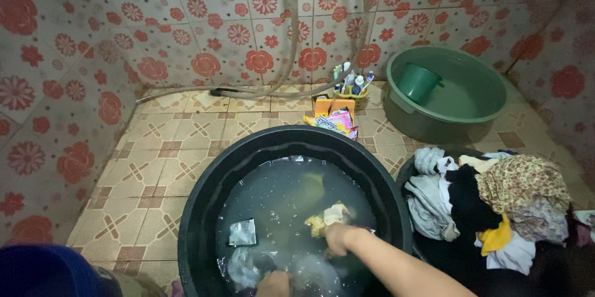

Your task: The person hand washes various garments in a black basin filled with soapy water. They repeatedly submerge, scrub, and wring out items including a brown patterned cloth, a blue shirt, and a yellow garment, placing each cleaned item into a pile beside the basin.

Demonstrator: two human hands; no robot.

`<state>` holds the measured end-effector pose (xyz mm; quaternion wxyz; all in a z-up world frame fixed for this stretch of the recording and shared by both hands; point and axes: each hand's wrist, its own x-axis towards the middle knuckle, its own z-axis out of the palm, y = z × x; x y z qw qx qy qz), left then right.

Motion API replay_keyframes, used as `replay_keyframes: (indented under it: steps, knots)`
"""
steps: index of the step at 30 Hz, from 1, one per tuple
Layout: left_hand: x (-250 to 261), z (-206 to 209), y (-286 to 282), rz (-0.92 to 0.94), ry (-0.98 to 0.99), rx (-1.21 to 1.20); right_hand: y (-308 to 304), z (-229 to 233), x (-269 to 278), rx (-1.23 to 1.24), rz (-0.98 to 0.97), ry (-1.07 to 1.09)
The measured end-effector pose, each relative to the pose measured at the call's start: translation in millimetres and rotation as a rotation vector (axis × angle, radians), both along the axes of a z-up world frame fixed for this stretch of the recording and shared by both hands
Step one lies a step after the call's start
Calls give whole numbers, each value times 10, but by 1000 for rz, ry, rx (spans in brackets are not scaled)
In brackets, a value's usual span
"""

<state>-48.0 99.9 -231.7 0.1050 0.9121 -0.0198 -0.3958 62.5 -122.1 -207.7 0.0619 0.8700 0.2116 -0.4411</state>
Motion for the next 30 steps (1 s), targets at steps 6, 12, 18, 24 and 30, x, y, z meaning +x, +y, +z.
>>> replay_keyframes:
  steps: [6,12,18,24,30]
  knots:
    - [352,11,-57,142,-171,-650,-4,455,-147,227,-17,42]
    - [539,1034,-274,808,-198,-1165,-232,994,-254,691,-84,112]
    - [616,1999,-636,1295,-113,-1774,-278,1058,-532,944,-474,264]
    - [781,2706,-704,1258,-61,-2253,-179,1377,-319,1324,-989,-128]
    - [670,2609,-573,1428,-111,-2244,-376,2002,18,1946,-1218,492]
